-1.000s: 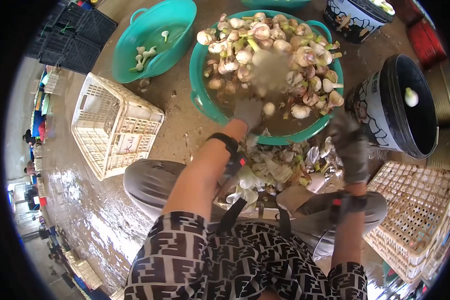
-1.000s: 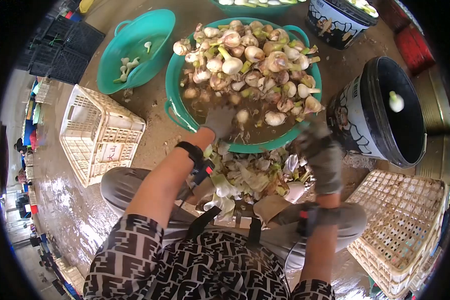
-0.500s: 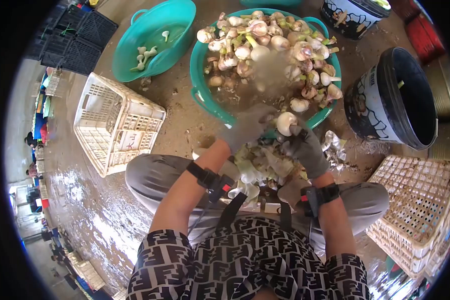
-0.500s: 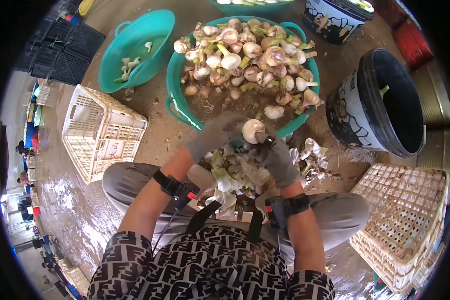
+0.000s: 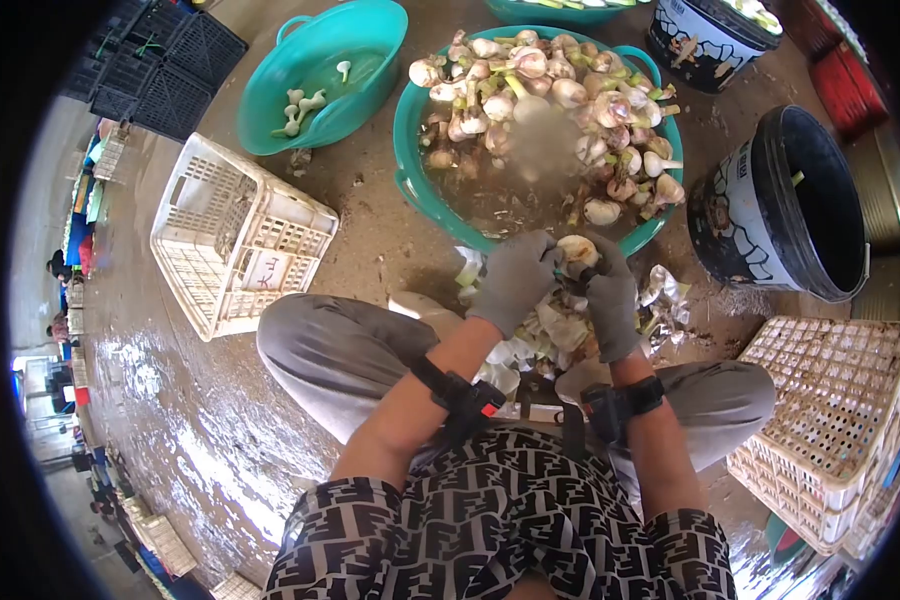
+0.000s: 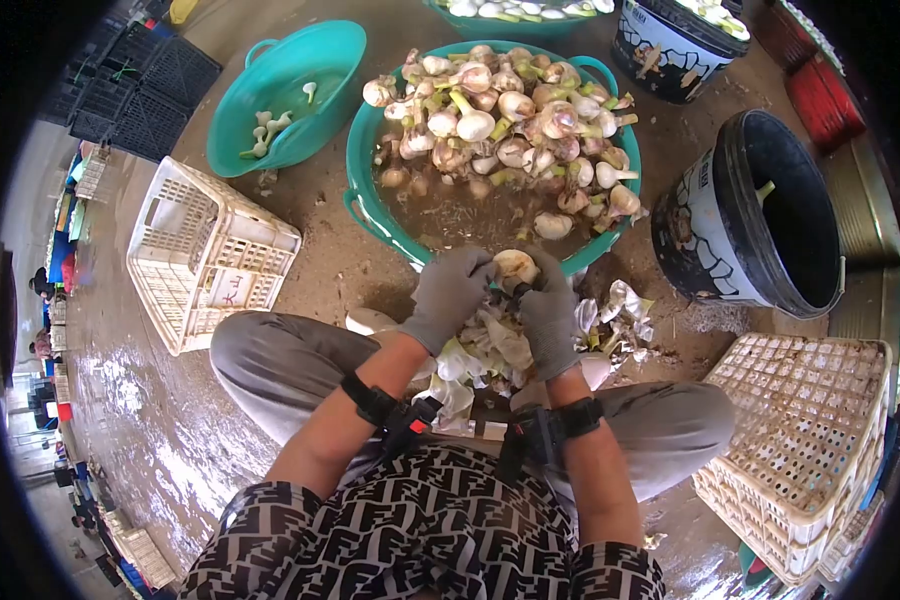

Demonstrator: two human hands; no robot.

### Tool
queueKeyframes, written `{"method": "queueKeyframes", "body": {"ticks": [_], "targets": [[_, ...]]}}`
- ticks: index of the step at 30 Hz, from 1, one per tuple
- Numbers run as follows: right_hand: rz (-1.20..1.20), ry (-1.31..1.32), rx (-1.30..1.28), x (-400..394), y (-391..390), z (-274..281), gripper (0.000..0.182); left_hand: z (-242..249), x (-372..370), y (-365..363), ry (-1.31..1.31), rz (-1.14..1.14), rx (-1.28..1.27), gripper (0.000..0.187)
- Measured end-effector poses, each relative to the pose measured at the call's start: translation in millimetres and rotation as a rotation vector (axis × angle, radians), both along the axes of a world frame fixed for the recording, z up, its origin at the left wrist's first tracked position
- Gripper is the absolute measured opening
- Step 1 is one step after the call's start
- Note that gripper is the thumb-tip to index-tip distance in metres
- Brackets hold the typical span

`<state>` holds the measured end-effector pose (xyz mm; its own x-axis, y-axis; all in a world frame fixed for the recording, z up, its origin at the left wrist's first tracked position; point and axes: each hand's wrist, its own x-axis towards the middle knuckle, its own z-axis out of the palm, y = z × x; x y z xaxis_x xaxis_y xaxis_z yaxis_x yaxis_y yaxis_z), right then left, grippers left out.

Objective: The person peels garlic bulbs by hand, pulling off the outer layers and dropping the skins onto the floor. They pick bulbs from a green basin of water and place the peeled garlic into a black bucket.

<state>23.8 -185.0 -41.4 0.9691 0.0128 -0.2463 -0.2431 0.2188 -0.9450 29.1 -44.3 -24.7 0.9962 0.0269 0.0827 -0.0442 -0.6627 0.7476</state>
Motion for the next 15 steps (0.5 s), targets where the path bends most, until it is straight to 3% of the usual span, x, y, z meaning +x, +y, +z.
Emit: {"method": "queueKeyframes", "body": {"ticks": [3,6,12,15], "targets": [[-0.035,-0.046,-0.112,-3.3,1.7,-8.4,0.042,-15.1,-4.4,-6.4,-0.11,0.068,0.057,0.014],[-0.018,-0.12,-0.233,-5.0,-0.6,-13.5,0.042,-16.6,-5.8,-8.3,-0.025,0.112,0.062,0.014],[0.028,0.174,0.148,-7.2,-10.1,27.7,0.04,-21.1,-0.4,7.8,0.239,0.187,-0.321,0.016],[0.01,0.196,0.105,-3.8,-12.8,29.0,0.04,-15.8,-8.2,5.4,0.081,0.053,-0.023,0.017]]}}
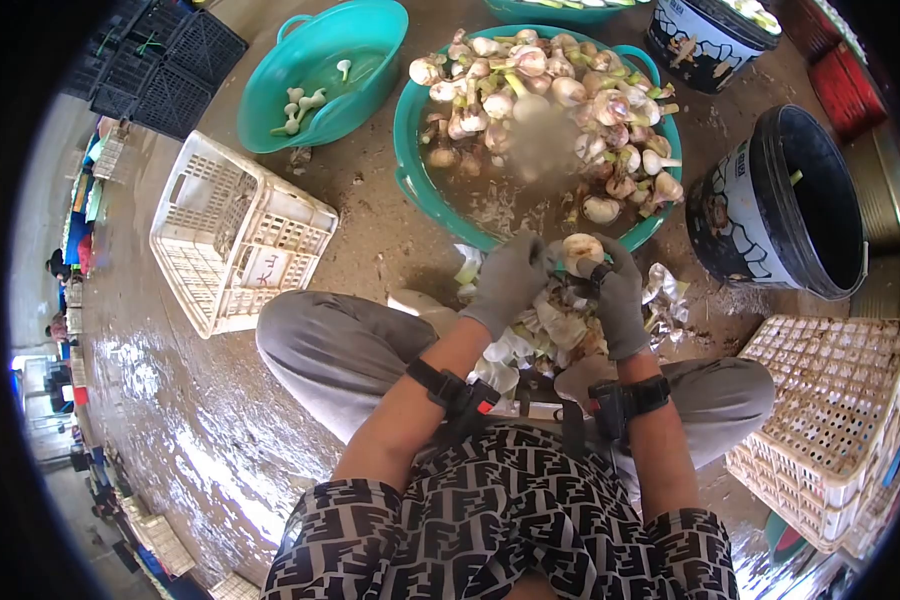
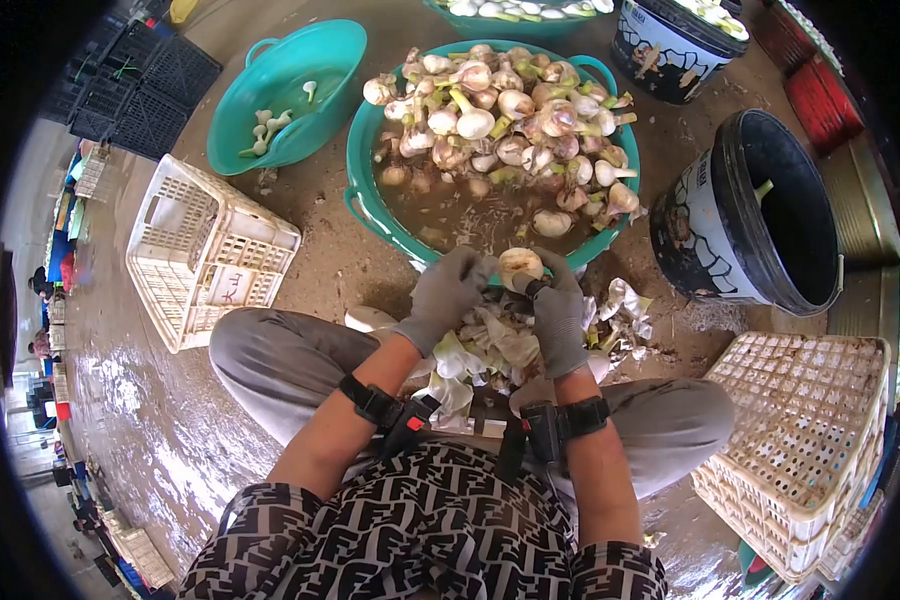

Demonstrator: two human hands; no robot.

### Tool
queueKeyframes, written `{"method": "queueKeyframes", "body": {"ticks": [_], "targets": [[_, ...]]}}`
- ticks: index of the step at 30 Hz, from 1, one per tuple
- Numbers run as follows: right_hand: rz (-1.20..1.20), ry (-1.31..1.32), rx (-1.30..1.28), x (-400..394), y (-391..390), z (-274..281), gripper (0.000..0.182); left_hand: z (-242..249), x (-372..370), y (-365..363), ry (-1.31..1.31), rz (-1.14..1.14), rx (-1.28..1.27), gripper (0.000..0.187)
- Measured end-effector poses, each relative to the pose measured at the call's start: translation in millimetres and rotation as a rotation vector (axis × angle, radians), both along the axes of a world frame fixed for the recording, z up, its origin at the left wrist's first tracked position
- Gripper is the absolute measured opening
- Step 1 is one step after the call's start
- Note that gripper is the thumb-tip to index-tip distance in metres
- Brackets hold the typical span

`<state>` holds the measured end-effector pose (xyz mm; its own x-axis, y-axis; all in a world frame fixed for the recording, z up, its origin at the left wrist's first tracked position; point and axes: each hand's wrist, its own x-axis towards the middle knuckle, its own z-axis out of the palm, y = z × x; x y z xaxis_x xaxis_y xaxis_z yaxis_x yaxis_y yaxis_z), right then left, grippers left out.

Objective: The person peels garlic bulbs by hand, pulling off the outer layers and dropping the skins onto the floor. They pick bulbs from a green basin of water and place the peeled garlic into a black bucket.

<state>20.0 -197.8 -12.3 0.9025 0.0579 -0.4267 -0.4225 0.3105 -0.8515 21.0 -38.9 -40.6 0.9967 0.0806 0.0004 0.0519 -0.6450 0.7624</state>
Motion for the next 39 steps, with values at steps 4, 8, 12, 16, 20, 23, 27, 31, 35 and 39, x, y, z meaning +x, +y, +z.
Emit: {"method": "queueKeyframes", "body": {"ticks": [4,8,12,16,20,23,27,31,35,39], "targets": [[0.001,-0.177,-0.244,0.2,7.6,-25.6,0.042,0.5,-5.5,-12.9,-0.139,-0.09,0.209,0.019],[0.004,-0.289,-0.444,0.4,6.7,-35.4,0.043,-2.4,-1.7,-15.9,-0.052,-0.028,0.111,0.017],[0.044,-0.127,-0.25,-1.2,8.5,-3.1,0.041,6.3,2.0,-10.9,0.238,0.084,-0.389,0.018],[0.093,-0.127,0.215,-1.3,-10.5,-9.3,0.037,2.1,4.0,-0.8,0.353,0.117,-0.746,0.017],[0.15,0.014,0.784,1.0,-37.8,-10.7,0.035,-20.1,9.1,54.5,0.283,0.124,-0.995,0.017],[0.133,0.111,0.814,2.4,-48.3,-5.2,0.036,-57.0,29.8,67.7,0.27,0.084,-1.317,0.025],[0.281,0.112,0.656,8.2,-39.9,-7.0,0.039,-14.3,28.0,17.2,-0.103,-0.383,-0.609,0.029],[0.39,-0.04,0.064,4.0,-32.3,3.4,0.045,9.0,21.0,12.2,0.22,-0.511,-0.183,0.031],[0.548,-0.424,-0.321,7.4,-43.5,-26.3,0.052,-8.4,13.5,10.4,0.069,-0.46,-0.154,0.03],[0.498,-0.391,-0.285,1.3,-31.9,-10.8,0.056,-17.3,7.9,4.9,0.13,-0.292,-0.291,0.025]]}}
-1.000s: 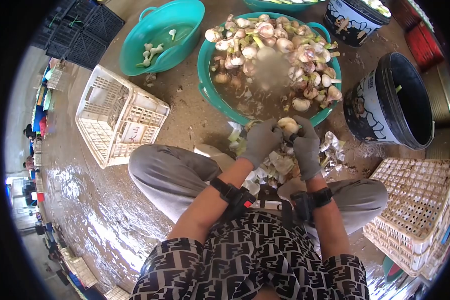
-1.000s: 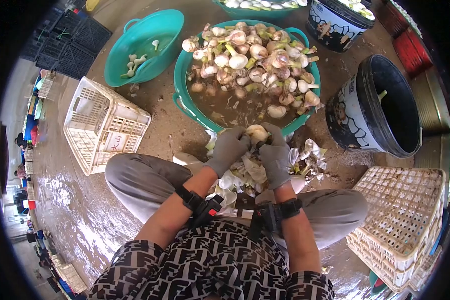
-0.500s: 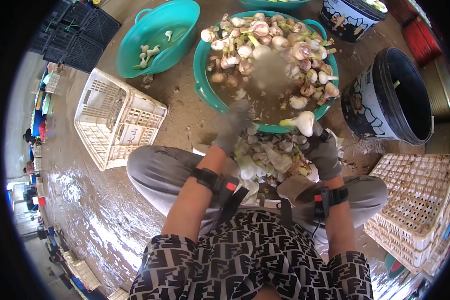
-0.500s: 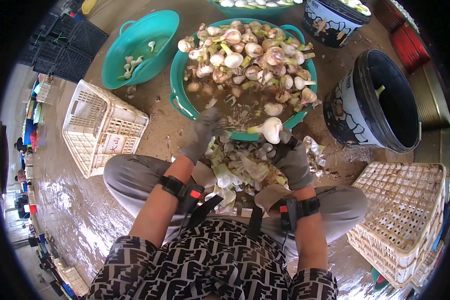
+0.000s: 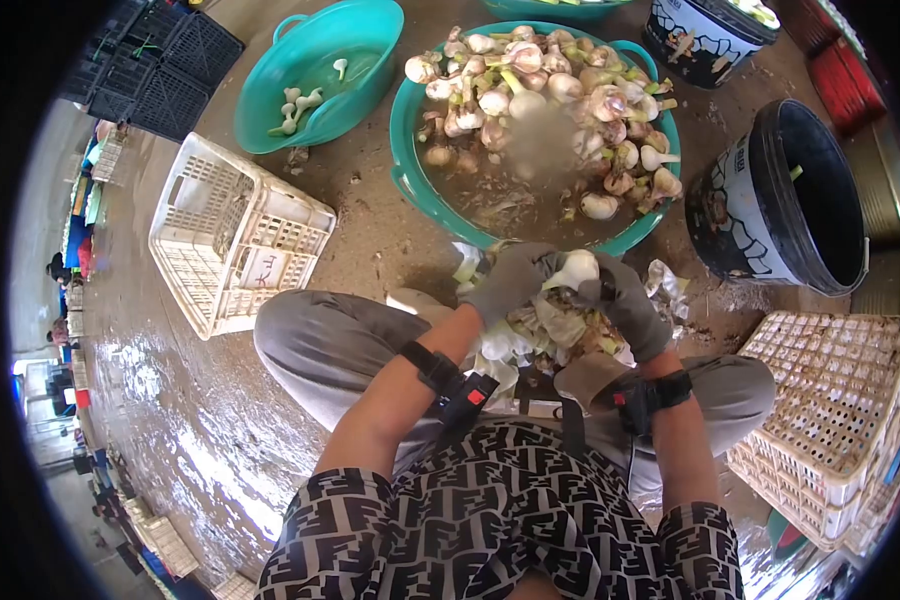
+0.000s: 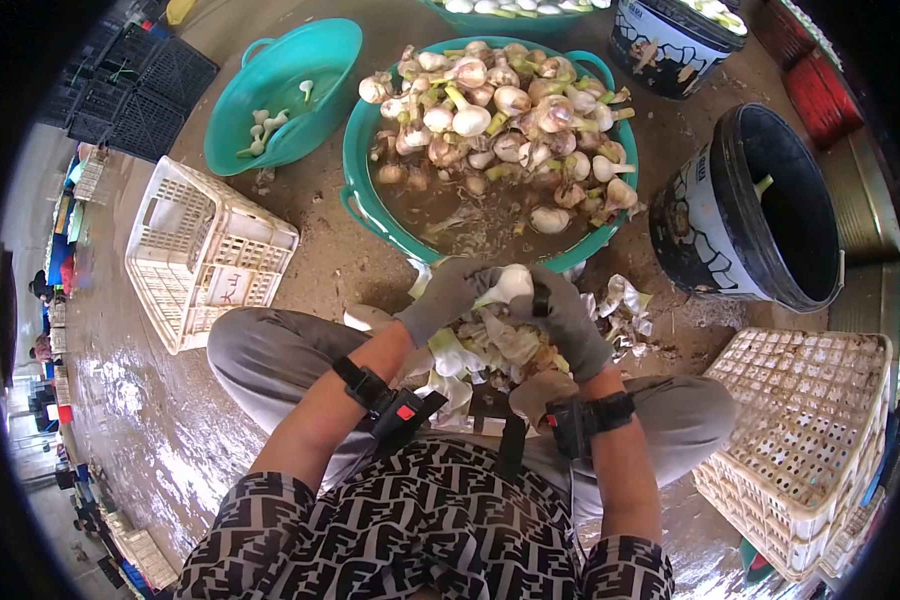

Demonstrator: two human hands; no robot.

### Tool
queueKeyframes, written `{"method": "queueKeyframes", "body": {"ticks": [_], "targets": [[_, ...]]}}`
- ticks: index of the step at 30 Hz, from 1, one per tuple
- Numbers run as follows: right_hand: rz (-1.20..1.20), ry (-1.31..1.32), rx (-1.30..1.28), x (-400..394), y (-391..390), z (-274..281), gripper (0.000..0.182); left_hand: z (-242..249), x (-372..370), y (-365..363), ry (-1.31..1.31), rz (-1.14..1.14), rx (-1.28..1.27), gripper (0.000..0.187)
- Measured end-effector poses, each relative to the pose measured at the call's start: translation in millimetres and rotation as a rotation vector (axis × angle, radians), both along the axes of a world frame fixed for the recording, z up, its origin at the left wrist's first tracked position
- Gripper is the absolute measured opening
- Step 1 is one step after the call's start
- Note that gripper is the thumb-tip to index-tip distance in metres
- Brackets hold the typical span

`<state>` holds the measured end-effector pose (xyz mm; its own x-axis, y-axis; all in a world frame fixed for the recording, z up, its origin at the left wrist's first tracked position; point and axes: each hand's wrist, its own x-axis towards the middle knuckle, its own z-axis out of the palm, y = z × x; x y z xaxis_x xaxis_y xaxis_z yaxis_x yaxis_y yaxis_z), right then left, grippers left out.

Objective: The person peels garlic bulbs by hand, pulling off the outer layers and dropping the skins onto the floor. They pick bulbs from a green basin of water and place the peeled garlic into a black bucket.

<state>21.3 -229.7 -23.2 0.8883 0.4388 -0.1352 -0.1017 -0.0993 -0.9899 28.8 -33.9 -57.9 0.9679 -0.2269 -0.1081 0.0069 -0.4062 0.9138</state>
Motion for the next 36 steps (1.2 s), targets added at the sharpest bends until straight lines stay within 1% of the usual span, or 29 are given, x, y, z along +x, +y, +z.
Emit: {"method": "queueKeyframes", "body": {"ticks": [1,2,4,5,6,7,8,9,10,11,12,13,15,16,19,20,21,22,23,24,26,27,29,30,32,33,36], "targets": [[-0.017,0.002,0.007,-0.9,5.6,6.3,0.056,-12.0,-0.5,-1.0,0.012,0.044,-0.013,0.023],[-0.003,0.079,0.065,-1.8,8.6,4.6,0.056,-27.5,-2.3,-2.4,0.026,0.086,-0.026,0.022],[0.021,0.228,0.181,-1.2,12.1,-2.0,0.056,-28.0,-3.7,-1.9,0.093,0.137,-0.039,0.021],[-0.005,0.185,0.056,0.5,11.2,-4.2,0.053,-27.9,-3.4,1.4,0.146,0.147,-0.039,0.021],[-0.03,0.146,-0.069,1.1,9.9,-6.7,0.05,-20.0,-3.6,2.0,0.203,0.157,-0.039,0.022],[-0.053,0.11,-0.193,0.3,9.1,-10.1,0.048,-1.1,-3.4,-1.0,0.203,0.146,0.024,0.022],[-0.084,0.205,-0.158,0.5,9.0,-14.8,0.046,26.3,-1.9,-4.7,0.202,0.134,0.088,0.023],[-0.114,0.298,-0.121,2.1,9.4,-19.9,0.044,40.1,-1.2,-6.6,0.2,0.123,0.152,0.023],[-0.143,0.389,-0.085,3.7,9.3,-23.4,0.042,29.2,-0.9,-6.7,0.124,0.11,0.017,0.023],[-0.144,0.381,0.026,3.6,7.8,-25.7,0.04,9.8,0.3,-6.6,0.046,0.099,-0.118,0.023],[-0.144,0.374,0.138,1.4,6.5,-26.4,0.038,13.3,1.3,-7.4,-0.032,0.089,-0.251,0.023],[-0.145,0.368,0.25,-1.7,5.8,-27.3,0.036,16.9,2.1,-7.7,0.172,0.141,-0.434,0.022],[-0.136,0.217,0.29,-4.9,6.5,-24.3,0.035,27.5,7.4,-8.9,0.583,0.246,-0.795,0.022],[-0.132,0.143,0.309,-6.9,6.8,-22.5,0.035,22.7,9.5,-3.6,0.617,0.211,-0.839,0.022],[-0.203,0.149,0.599,-8.6,6.7,-44.2,0.035,-16.8,19.2,40.2,0.714,0.1,-0.974,0.021],[-0.192,0.304,0.785,-5.7,3.6,-39.0,0.036,-28.7,21.8,50.8,0.749,0.061,-1.018,0.021],[-0.179,0.458,0.97,0.2,-0.8,-27.8,0.036,-25.6,20.0,48.2,0.624,-0.03,-0.733,0.022],[-0.164,0.615,1.154,3.2,-5.1,-22.1,0.037,-10.0,18.3,42.8,0.498,-0.108,-0.444,0.024],[-0.387,0.505,0.948,2.0,-6.8,-41.3,0.041,4.8,5.1,31.4,0.192,-0.219,0.168,0.027],[-0.318,0.561,1.005,4.5,-8.8,-40.4,0.04,26.0,-0.4,19.0,-0.136,-0.314,0.773,0.03],[-0.173,0.672,1.12,11.3,-10.3,-37.8,0.038,39.9,5.4,1.9,-0.219,-0.084,0.451,0.033],[-0.179,0.686,1.137,11.5,-8.7,-46.8,0.038,45.9,9.0,-5.9,-0.257,0.026,0.29,0.035],[-0.188,0.721,1.158,9.2,-6.5,-69.7,0.038,65.5,17.8,-23.0,-0.311,-0.024,0.195,0.033],[-0.146,0.644,1.124,7.7,-4.4,-65.7,0.036,69.6,21.1,-29.5,-0.341,-0.043,0.146,0.033],[-0.057,0.483,1.059,4.4,4.7,-58.4,0.033,44.6,24.8,-34.6,-0.381,-0.02,0.224,0.029],[-0.25,0.591,1.038,4.0,9.7,-55.7,0.03,39.1,26.6,-36.4,-0.4,-0.013,0.263,0.026],[-0.256,0.564,0.965,3.5,5.9,-67.1,0.03,25.3,24.3,-41.5,-0.428,0.051,0.143,0.021]]}}
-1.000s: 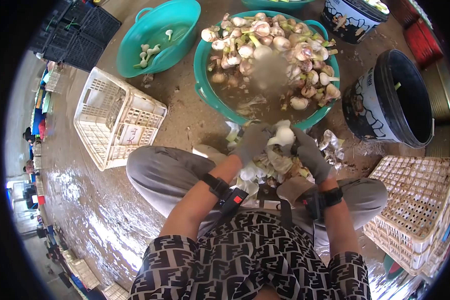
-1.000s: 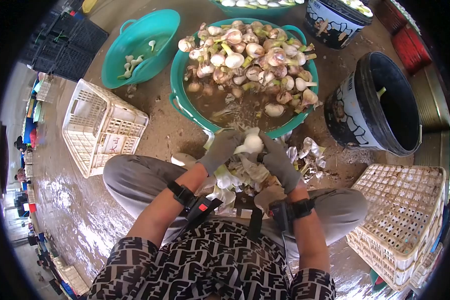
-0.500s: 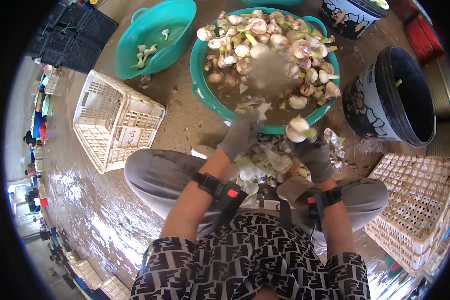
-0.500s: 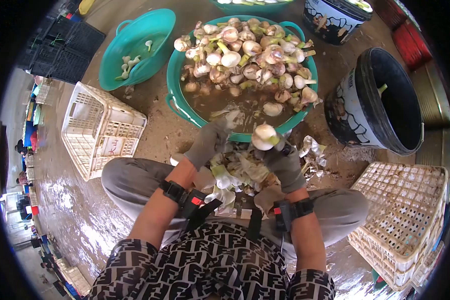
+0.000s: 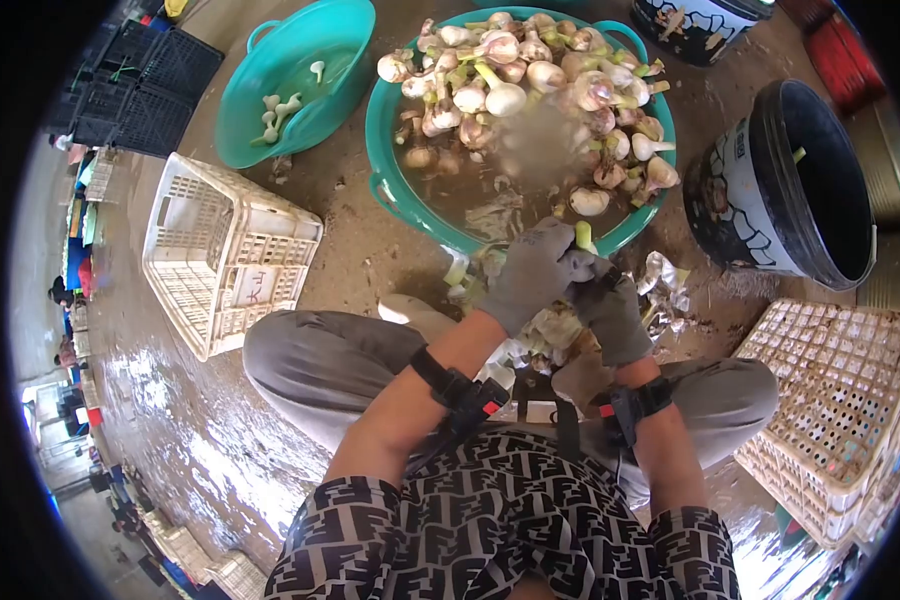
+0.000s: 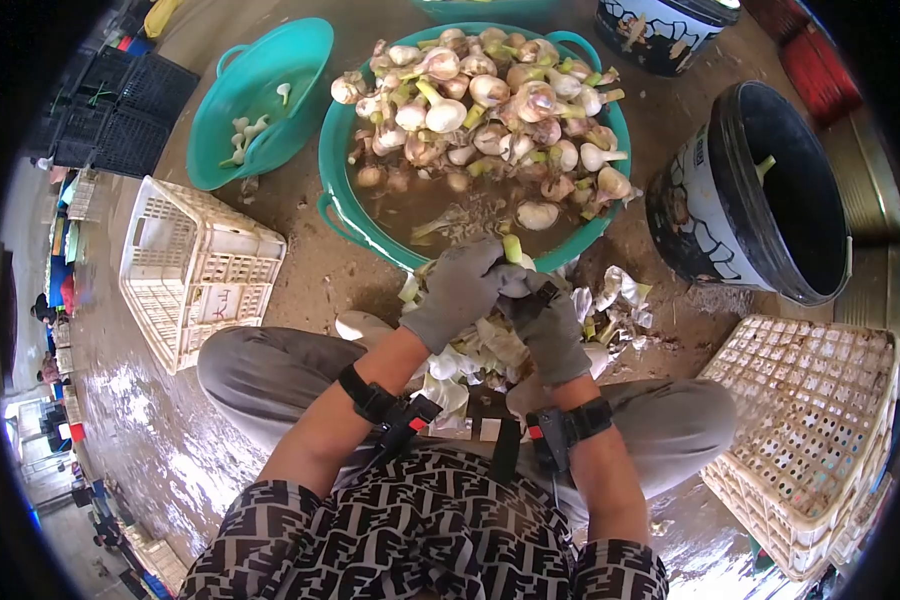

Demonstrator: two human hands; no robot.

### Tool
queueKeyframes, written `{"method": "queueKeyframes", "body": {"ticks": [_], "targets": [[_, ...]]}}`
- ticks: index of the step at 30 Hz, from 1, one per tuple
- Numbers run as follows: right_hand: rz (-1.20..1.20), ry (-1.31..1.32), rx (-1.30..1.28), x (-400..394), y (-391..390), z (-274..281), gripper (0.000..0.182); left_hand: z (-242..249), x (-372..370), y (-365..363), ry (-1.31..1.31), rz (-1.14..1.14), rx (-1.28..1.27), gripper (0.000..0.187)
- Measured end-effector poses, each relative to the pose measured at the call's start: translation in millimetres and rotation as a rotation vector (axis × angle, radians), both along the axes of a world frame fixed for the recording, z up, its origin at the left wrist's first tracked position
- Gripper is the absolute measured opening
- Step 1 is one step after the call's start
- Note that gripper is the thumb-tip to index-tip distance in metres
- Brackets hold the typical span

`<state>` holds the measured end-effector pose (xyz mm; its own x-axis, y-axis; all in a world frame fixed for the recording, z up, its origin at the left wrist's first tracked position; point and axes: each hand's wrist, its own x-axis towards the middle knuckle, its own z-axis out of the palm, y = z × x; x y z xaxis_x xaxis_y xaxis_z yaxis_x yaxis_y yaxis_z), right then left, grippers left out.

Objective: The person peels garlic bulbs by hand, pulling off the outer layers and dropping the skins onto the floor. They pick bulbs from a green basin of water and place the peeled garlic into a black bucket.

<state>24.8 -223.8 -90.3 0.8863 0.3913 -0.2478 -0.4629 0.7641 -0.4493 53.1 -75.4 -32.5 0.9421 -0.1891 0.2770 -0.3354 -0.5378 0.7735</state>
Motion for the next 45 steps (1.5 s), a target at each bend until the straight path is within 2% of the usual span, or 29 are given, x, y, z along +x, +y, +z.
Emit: {"method": "queueKeyframes", "body": {"ticks": [3,6,9,12,15,18,19,21,22,24,25,27,29,30,31,32,33,37,39,40,44,45], "targets": [[-0.014,-0.085,-0.055,-6.3,-1.2,-7.1,0.032,-3.5,0.3,5.1,0.021,-0.023,-0.108,0.02],[-0.072,0.103,0.065,-7.0,4.5,1.7,0.034,-3.8,0.5,9.3,0.072,0.053,-0.078,0.018],[-0.039,0.072,0.087,-3.6,10.4,31.8,0.036,-1.5,3.1,15.1,0.319,0.221,-0.276,0.017],[-0.012,-0.084,-0.128,-8.0,5.7,22.9,0.041,-3.2,7.5,22.7,0.767,0.404,-0.908,0.017],[0.051,0.127,0.179,-7.9,2.0,20.4,0.045,-24.5,15.7,45.6,0.696,0.334,-0.558,0.023],[0.084,0.138,0.499,3.2,-4.3,28.3,0.035,-41.9,23.6,66.4,0.609,0.257,-0.218,0.03],[-0.029,-0.197,-0.413,15.8,-25.9,40.1,0.035,-42.8,21.3,71.5,0.437,0.016,0.159,0.036],[-0.256,-0.48,-0.892,40.6,-63.4,90.5,0.033,-23.7,17.3,58.9,0.141,0.141,0.269,0.038],[-0.352,-0.432,-0.458,53.3,-78.9,119.7,0.031,-16.1,18.5,50.0,-0.01,0.199,0.321,0.039],[-0.497,-0.316,0.408,71.6,-96.8,164.0,0.029,-14.6,36.3,29.0,0.291,0.125,0.237,0.046],[-0.494,-0.215,0.305,73.3,-102.3,158.3,0.03,-15.9,47.6,15.1,0.439,0.086,0.19,0.05],[-0.478,-0.014,0.095,73.1,-108.2,116.5,0.031,-24.5,68.1,-19.5,0.318,0.082,0.342,0.054],[-0.393,-0.165,-0.456,49.7,-77.8,96.4,0.032,-40.3,83.5,-46.8,0.295,0.09,0.477,0.061],[-0.312,-0.07,-0.432,40.6,-70.1,83.9,0.034,-51.4,89.5,-57.3,0.333,0.098,0.535,0.067],[-0.336,0.061,-0.316,37.7,-61.8,65.8,0.036,-56.4,94.8,-63.5,0.37,0.106,0.593,0.072],[-0.3,-0.022,-0.408,28.9,-54.7,50.0,0.036,-54.2,98.4,-64.5,0.373,0.07,0.626,0.073],[-0.227,0.154,-0.316,26.1,-55.3,38.6,0.035,-49.9,100.0,-61.7,0.378,0.032,0.661,0.074],[-0.07,0.177,-0.438,13.8,-45.4,9.7,0.031,-50.2,101.1,-19.4,0.421,-0.231,0.686,0.073],[-0.03,0.181,-0.402,11.4,-41.6,1.6,0.029,-59.4,88.0,2.5,0.385,-0.177,0.646,0.073],[0.012,0.224,-0.338,11.6,-38.9,4.0,0.028,-63.9,79.7,13.5,0.368,-0.148,0.625,0.072],[0.029,0.132,-0.56,6.5,-23.1,11.2,0.027,-62.4,53.0,48.2,0.533,-0.021,0.268,0.071],[0.014,0.1,-0.619,5.5,-19.4,6.4,0.027,-44.8,44.5,52.6,0.576,0.045,0.156,0.07]]}}
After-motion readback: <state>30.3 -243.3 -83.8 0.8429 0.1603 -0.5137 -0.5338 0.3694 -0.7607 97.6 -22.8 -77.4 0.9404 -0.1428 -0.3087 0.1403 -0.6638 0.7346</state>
